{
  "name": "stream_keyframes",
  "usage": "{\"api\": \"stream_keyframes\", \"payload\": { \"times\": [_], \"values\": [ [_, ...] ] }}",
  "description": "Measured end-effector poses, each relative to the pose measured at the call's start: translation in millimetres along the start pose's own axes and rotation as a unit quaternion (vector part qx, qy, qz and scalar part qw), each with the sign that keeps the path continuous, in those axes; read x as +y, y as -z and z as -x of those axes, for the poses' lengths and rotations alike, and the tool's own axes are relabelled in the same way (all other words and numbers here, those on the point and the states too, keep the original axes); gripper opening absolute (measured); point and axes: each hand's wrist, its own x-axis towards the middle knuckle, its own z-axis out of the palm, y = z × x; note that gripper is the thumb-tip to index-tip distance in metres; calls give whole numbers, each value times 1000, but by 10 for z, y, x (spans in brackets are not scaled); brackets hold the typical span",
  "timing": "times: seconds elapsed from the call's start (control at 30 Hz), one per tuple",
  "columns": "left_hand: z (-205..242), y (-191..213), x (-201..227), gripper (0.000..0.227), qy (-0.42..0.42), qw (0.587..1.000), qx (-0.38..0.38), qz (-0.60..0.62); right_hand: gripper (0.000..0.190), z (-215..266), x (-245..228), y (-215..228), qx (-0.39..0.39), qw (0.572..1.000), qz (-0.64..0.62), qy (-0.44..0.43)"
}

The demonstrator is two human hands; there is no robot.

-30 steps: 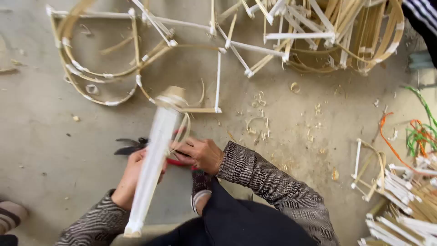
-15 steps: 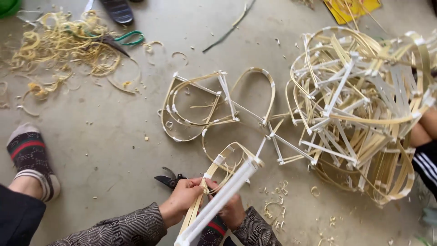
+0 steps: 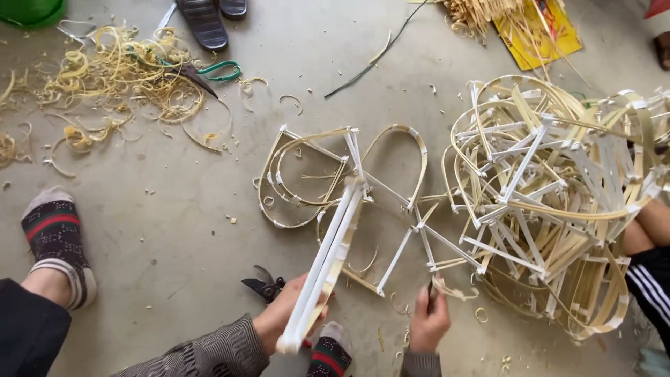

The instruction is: The recorder is assembling bamboo frames using a knife for shaving and pliers for securing components.

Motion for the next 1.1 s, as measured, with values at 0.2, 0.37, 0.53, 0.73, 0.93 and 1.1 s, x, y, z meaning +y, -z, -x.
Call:
{"api": "stream_keyframes", "payload": {
  "times": [0.2,0.37,0.53,0.73,0.93,1.1],
  "values": [
    [157,-111,-34,60,36,998,32,-33,59,288,153,335,-203,881,-86,-419],
    [92,124,-444,60,122,953,17,-276,58,-52,-671,142,-341,854,-237,-314],
    [469,-248,275,42,127,959,-46,-250,52,-291,-841,-163,-364,851,-216,-311],
    [993,-594,709,48,0,958,-129,-255,55,20,-1349,-45,-335,801,-287,-405],
    [1055,-604,820,37,7,952,-159,-261,55,-56,-1408,-253,-366,741,-382,-414],
    [1099,-592,756,35,45,958,-139,-247,52,22,-1445,-162,-356,713,-413,-442]
  ]
}}
